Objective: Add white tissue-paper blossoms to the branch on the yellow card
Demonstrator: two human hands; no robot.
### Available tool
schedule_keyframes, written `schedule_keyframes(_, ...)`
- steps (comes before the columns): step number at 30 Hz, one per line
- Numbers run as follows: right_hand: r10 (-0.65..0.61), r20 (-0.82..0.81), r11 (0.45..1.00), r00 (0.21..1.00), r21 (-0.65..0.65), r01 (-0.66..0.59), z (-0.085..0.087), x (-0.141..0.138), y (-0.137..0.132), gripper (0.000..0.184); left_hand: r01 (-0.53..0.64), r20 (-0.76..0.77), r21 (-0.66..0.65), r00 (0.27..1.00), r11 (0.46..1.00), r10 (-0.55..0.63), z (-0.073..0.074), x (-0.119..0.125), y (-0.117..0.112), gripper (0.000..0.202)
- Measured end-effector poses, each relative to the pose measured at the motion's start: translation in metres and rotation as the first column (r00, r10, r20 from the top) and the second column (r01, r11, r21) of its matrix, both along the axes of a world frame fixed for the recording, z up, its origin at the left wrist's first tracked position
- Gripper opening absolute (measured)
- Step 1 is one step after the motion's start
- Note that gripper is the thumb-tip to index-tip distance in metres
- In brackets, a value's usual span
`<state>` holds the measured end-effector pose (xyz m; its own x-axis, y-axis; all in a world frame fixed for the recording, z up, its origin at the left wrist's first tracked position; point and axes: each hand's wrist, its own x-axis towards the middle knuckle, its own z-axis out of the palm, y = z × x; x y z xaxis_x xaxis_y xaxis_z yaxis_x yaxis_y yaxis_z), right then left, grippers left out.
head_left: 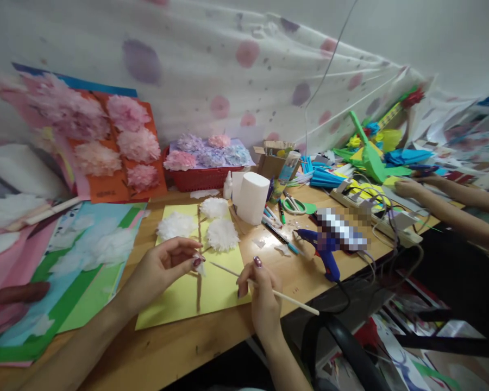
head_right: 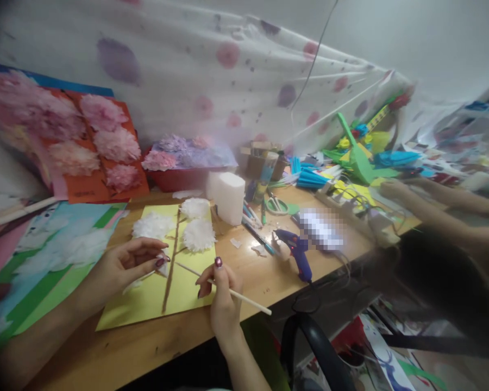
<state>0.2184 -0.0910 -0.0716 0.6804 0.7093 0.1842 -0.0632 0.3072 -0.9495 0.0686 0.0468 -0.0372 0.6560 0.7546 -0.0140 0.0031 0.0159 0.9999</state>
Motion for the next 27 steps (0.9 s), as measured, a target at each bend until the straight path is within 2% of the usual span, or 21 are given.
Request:
schedule_keyframes(11, 0.103, -0.119, 0.993, 0.988, 0.067, -0.096, -0.0024, -0.0014, 0.0019, 0.052, 0.011, -0.015, 0.074, 1.000, 0.997, -0.010, -0.0018, 0.0001, -0.0003, 0.028)
schedule_keyframes(20, 0.132, -0.111, 0.990, 0.985, 0.057, -0.126, -0.0062, -0.0010, 0.0020, 0.051, 0.068, 0.015, 0.007, 0.998, 0.998, -0.069, -0.0071, -0.0006, -0.0012, 0.034)
schedule_keyframes(27, 0.125, -0.108, 0.992, 0.986, 0.045, -0.121, -0.0039, -0.0011, 0.0028, 0.053, 0.092, -0.021, -0.008, 0.996, 0.996, -0.092, -0.0071, -0.0006, -0.0022, 0.036)
